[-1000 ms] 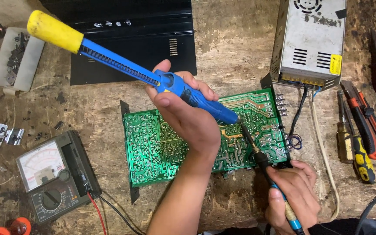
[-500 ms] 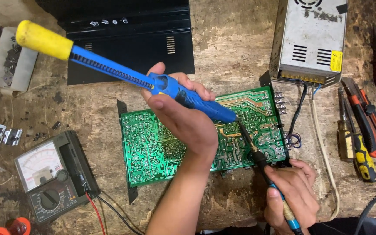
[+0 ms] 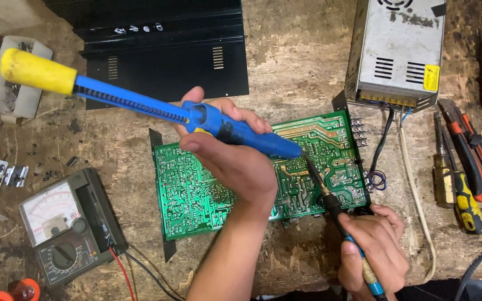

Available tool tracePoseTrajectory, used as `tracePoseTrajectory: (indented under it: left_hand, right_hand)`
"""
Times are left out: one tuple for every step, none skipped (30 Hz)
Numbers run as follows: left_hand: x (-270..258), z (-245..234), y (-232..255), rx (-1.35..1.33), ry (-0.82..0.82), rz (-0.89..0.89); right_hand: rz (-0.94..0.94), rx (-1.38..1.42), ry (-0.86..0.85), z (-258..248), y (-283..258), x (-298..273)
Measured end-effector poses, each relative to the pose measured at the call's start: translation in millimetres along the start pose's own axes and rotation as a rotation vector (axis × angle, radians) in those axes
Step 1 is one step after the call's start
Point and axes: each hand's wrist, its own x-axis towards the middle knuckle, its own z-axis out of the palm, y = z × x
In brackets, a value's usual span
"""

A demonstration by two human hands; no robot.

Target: The person uses multimeter probes to test points on a green circuit board. They then use a soldering iron and a hot air gun to work on the board's components.

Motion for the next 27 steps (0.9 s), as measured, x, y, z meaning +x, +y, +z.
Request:
tracePoseTrajectory:
  left_hand:
    - [-0.3, 0.6, 0.6, 0.01, 0.002, -0.003]
    - [-0.8, 1.1, 1.0, 0.021, 0.003, -0.006]
    - [-1.0, 0.6, 0.3, 0.021, 0.002, -0.005]
    - [-1.3, -0.3, -0.4, 0.016, -0.023, 0.015]
    - [-1.5, -1.2, -1.1, 0.011, -0.048, 0.035]
    - [-2.2, -1.1, -1.0, 0.011, -0.048, 0.035]
    - [-2.8, -0.9, -1.0, 0.01, -0.041, 0.018]
    - [-3.4, -0.7, -1.0, 0.009, -0.034, 0.0]
    - [-3.8, -0.2, -1.1, 0.009, -0.033, 0.0]
    - [-4.4, 0.0, -1.1, 0.022, -0.049, 0.028]
    - [-5.1, 0.2, -1.2, 0.035, -0.065, 0.057]
    - [-5.7, -0.3, -2.6, 0.037, -0.064, 0.056]
    - [-6.4, -0.8, -4.0, 0.01, -0.042, 0.029]
    - [-7.2, -1.3, -5.5, -0.017, -0.02, 0.003]
    - [-8.3, -1.7, -6.4, -0.016, -0.02, 0.001]
    - [-9.2, -1.7, -7.3, -0.011, -0.017, 0.037]
    - [-10.0, -1.7, -8.2, -0.006, -0.014, 0.073]
    - [-10.6, -2.3, -9.0, -0.005, -0.012, 0.073]
    - [-11.2, -3.0, -9.7, -0.014, -0.027, 0.08]
    - [-11.8, -3.5, -10.5, -0.025, -0.044, 0.087]
    - [-10.7, -2.7, -9.3, -0.025, -0.043, 0.087]
    - [-10.0, -2.0, -8.3, -0.01, -0.037, 0.085]
    - [-9.3, -1.3, -7.0, 0.006, -0.031, 0.082]
    - [-8.7, -1.1, -7.5, 0.004, -0.031, 0.084]
    - [-8.1, -1.0, -7.8, -0.016, -0.013, 0.062]
    - [-7.7, -1.0, -8.1, -0.034, 0.005, 0.039]
    - [-8.1, -1.3, -8.3, -0.034, 0.006, 0.04]
  right_hand:
    - [-0.003, -0.001, 0.0, 0.0, 0.2, -0.1]
    - [-0.006, -0.001, 0.001, -0.1, 0.5, -0.5]
    - [-0.006, -0.001, 0.001, 0.1, 0.4, -0.3]
    - [-0.005, -0.004, 0.003, 0.1, 0.1, -0.3]
    - [-0.005, -0.006, 0.004, 0.3, -0.1, -0.4]
    - [-0.005, -0.006, 0.004, -0.6, -0.7, 0.1]
    - [0.004, -0.004, -0.012, -1.4, -1.3, 0.6]
    - [0.014, -0.002, -0.029, -2.2, -1.9, 1.2]
    - [0.015, -0.003, -0.029, -2.5, -1.5, 1.3]
    - [0.013, -0.005, -0.036, -2.8, -1.2, 0.9]
    - [0.011, -0.008, -0.043, -3.0, -0.8, 0.5]
    - [0.013, -0.008, -0.045, -3.0, -2.2, 1.3]
    - [0.026, -0.009, -0.046, -3.0, -3.6, 2.1]
    - [0.039, -0.01, -0.046, -3.1, -5.0, 2.7]
    - [0.041, -0.01, -0.047, -3.1, -4.7, 2.0]
    - [0.044, -0.011, -0.051, -3.2, -4.1, 1.7]
    - [0.048, -0.013, -0.054, -3.2, -3.7, 1.4]
    - [0.048, -0.011, -0.056, -3.1, -4.0, 1.6]
    - [0.05, -0.012, -0.057, -3.1, -4.5, 1.7]
    - [0.05, -0.014, -0.057, -2.9, -4.9, 1.8]
    - [0.05, -0.014, -0.057, -2.0, -4.6, 2.1]
    - [0.046, -0.015, -0.047, -1.4, -4.4, 2.1]
    - [0.042, -0.016, -0.038, -0.8, -4.5, 2.1]
    - [0.04, -0.016, -0.037, -0.9, -5.4, 2.3]
    - [0.055, -0.016, -0.039, -1.0, -6.6, 2.6]
    - [0.071, -0.016, -0.042, -1.4, -7.8, 2.6]
    - [0.07, -0.016, -0.043, -1.4, -6.6, 1.8]
